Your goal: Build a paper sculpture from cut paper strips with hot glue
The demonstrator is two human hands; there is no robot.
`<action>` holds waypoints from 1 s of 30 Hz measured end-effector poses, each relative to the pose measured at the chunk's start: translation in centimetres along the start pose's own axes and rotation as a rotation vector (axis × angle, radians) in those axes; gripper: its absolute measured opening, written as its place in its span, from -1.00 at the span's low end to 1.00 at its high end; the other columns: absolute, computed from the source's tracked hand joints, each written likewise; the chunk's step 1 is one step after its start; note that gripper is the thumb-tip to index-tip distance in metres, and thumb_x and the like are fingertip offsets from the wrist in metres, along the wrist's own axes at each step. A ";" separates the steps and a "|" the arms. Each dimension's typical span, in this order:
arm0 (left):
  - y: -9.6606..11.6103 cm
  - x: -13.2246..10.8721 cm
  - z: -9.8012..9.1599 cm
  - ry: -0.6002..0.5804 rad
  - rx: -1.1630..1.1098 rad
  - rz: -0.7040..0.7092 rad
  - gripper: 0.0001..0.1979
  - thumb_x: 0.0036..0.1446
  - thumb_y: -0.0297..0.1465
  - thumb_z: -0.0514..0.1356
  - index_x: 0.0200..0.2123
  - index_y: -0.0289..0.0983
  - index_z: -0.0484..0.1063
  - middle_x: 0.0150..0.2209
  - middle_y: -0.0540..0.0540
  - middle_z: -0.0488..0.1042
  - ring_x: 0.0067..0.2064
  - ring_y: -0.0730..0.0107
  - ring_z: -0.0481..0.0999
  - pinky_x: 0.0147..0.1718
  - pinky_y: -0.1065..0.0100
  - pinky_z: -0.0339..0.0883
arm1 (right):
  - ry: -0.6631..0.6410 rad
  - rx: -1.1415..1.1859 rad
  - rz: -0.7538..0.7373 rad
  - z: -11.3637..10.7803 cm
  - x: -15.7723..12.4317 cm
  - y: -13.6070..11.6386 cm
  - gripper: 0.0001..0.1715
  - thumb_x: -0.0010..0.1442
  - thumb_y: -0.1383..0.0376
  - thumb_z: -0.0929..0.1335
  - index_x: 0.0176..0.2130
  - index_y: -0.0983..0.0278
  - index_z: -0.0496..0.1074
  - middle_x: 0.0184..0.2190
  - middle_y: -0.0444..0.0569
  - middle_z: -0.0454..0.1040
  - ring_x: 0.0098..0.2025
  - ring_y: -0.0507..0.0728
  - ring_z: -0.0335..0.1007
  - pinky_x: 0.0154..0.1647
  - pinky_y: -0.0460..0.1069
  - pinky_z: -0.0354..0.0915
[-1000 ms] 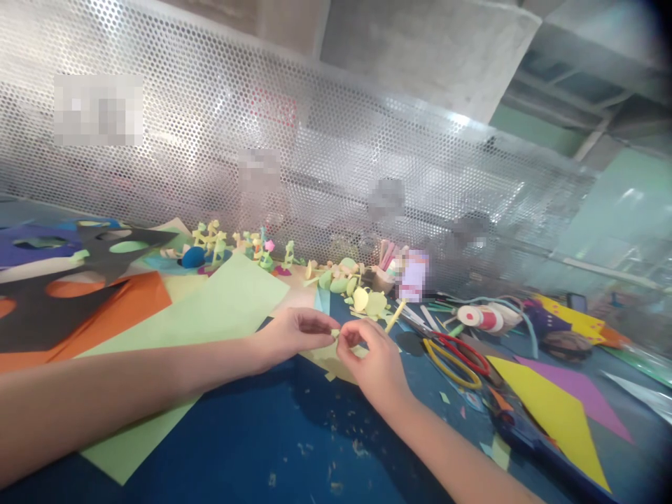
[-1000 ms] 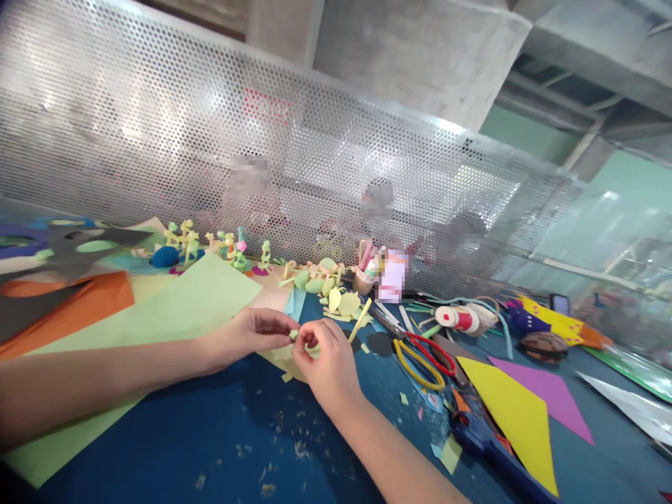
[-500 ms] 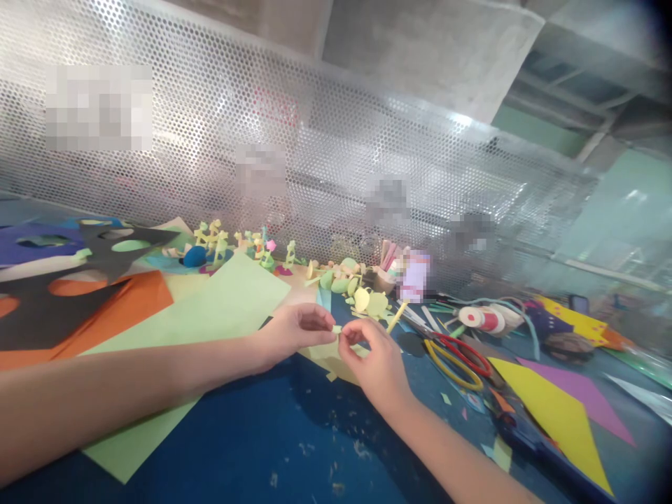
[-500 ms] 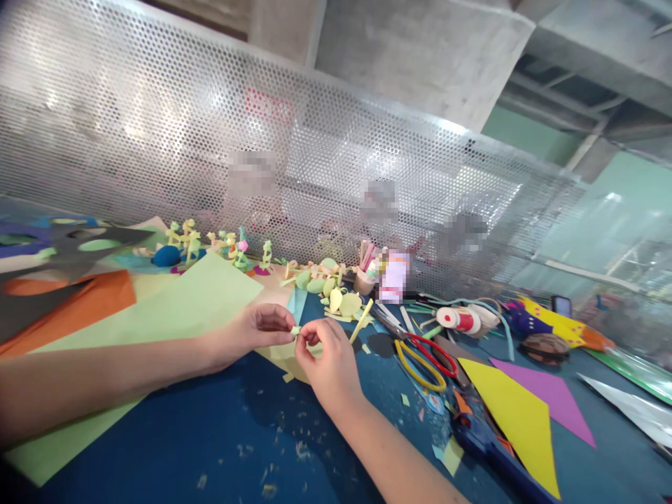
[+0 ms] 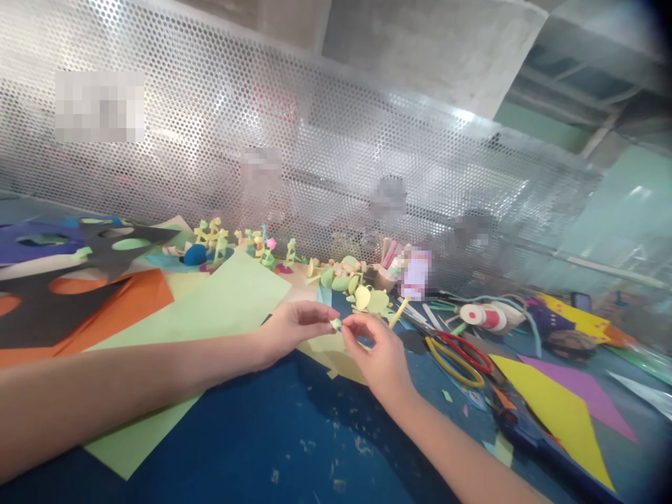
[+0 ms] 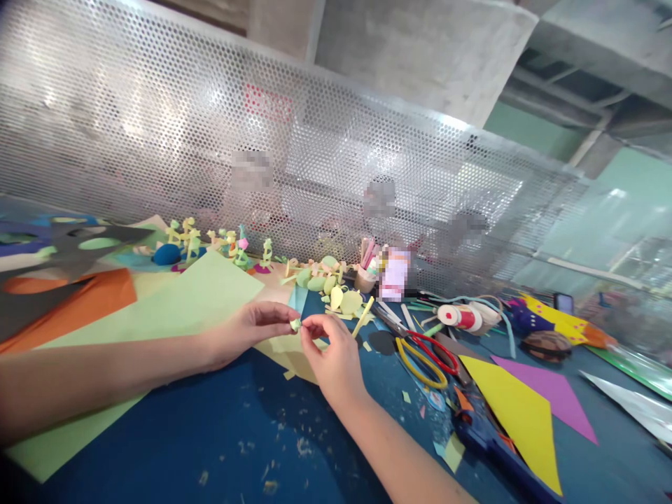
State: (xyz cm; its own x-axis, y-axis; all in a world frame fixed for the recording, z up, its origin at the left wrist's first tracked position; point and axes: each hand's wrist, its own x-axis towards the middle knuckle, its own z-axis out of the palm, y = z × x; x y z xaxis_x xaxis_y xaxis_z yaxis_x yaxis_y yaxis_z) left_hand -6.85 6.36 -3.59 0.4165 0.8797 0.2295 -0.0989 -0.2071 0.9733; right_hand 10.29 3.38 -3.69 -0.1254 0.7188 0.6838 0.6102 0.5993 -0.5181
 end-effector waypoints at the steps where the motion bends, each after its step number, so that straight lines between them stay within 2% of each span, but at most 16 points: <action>1: -0.1 0.0 0.0 0.006 -0.003 -0.004 -0.74 -0.09 -0.33 0.29 -0.26 -0.28 0.47 -0.23 -0.08 0.50 -0.13 0.30 0.44 -0.05 0.28 0.23 | -0.004 0.001 -0.004 0.0 0.0 0.0 -0.93 0.11 0.36 0.29 -0.35 0.23 0.39 -0.40 -0.11 0.43 -0.38 0.04 0.39 -0.28 -0.07 0.33; 21: -0.4 0.0 -0.1 -0.003 0.002 -0.001 -0.74 -0.09 -0.31 0.29 -0.29 -0.29 0.47 -0.27 -0.09 0.52 -0.17 0.30 0.46 -0.10 0.27 0.25 | 0.006 -0.083 -0.079 -0.1 0.0 -0.2 -0.92 0.10 0.38 0.29 -0.37 0.24 0.39 -0.45 -0.12 0.41 -0.40 0.04 0.35 -0.30 -0.06 0.29; 26: -0.4 0.1 -0.1 0.021 0.037 -0.029 -0.73 -0.14 -0.31 0.32 -0.31 -0.30 0.51 -0.32 -0.08 0.55 -0.23 0.31 0.48 -0.15 0.29 0.28 | 0.002 -0.113 -0.162 -0.2 -0.1 -0.1 -0.91 0.08 0.41 0.28 -0.38 0.24 0.36 -0.48 -0.12 0.38 -0.40 0.05 0.34 -0.32 -0.07 0.28; 30: -0.5 0.1 -0.1 -0.022 0.046 -0.055 -0.74 -0.15 -0.32 0.32 -0.32 -0.30 0.53 -0.33 -0.08 0.56 -0.24 0.31 0.50 -0.16 0.31 0.30 | -0.001 -0.211 -0.227 -0.2 -0.2 -0.2 -0.88 0.02 0.46 0.27 -0.45 0.25 0.32 -0.52 -0.13 0.33 -0.43 0.04 0.28 -0.35 -0.07 0.24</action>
State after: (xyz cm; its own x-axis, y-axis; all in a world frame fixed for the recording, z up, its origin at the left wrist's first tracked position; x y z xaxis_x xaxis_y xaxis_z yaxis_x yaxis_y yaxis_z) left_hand -6.85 6.61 -4.08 0.4401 0.8807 0.1752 -0.0342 -0.1786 0.9833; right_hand 10.34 3.02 -3.55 -0.2775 0.5756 0.7692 0.7154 0.6582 -0.2344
